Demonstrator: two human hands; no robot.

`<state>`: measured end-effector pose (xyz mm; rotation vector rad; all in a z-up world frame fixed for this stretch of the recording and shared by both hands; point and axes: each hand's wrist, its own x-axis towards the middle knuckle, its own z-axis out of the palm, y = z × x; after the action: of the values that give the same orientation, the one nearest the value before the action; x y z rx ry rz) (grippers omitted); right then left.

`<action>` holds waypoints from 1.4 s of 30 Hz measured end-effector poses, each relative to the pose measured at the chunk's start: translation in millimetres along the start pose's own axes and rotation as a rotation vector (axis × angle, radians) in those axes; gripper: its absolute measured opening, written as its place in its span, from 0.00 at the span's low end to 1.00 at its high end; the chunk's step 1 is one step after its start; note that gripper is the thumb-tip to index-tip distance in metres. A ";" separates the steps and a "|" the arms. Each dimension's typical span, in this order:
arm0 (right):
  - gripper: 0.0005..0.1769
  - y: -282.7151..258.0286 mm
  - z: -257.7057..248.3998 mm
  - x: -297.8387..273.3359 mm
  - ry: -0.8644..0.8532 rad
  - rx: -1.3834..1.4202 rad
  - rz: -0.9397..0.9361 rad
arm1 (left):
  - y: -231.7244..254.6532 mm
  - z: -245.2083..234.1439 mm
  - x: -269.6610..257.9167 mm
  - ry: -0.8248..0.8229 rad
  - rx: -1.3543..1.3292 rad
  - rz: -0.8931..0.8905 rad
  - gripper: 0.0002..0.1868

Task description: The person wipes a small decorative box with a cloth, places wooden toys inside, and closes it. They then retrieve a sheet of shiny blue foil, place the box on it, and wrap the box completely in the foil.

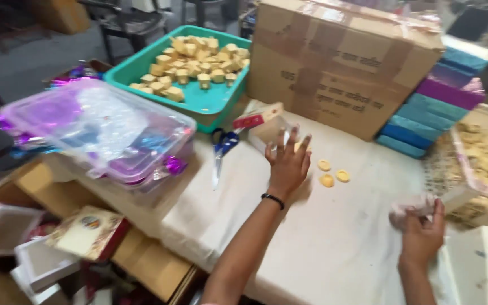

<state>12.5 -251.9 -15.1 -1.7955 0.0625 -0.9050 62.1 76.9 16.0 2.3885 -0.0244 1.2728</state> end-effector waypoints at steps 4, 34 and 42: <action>0.40 43.4 -10.0 2.1 -0.039 -0.414 -0.194 | 19.5 29.0 -23.2 -0.137 -0.197 0.239 0.20; 0.23 38.0 20.1 -1.8 -0.412 -0.802 -0.176 | 26.9 12.4 -13.2 -0.530 -0.042 0.221 0.25; 0.25 3.6 20.7 -9.2 -0.441 -0.842 -0.119 | 26.5 12.0 -12.6 -0.536 -0.058 0.247 0.17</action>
<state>19.7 -233.1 -26.0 -2.7755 0.0594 -0.5658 58.6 46.0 9.9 2.6612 -0.5205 0.6738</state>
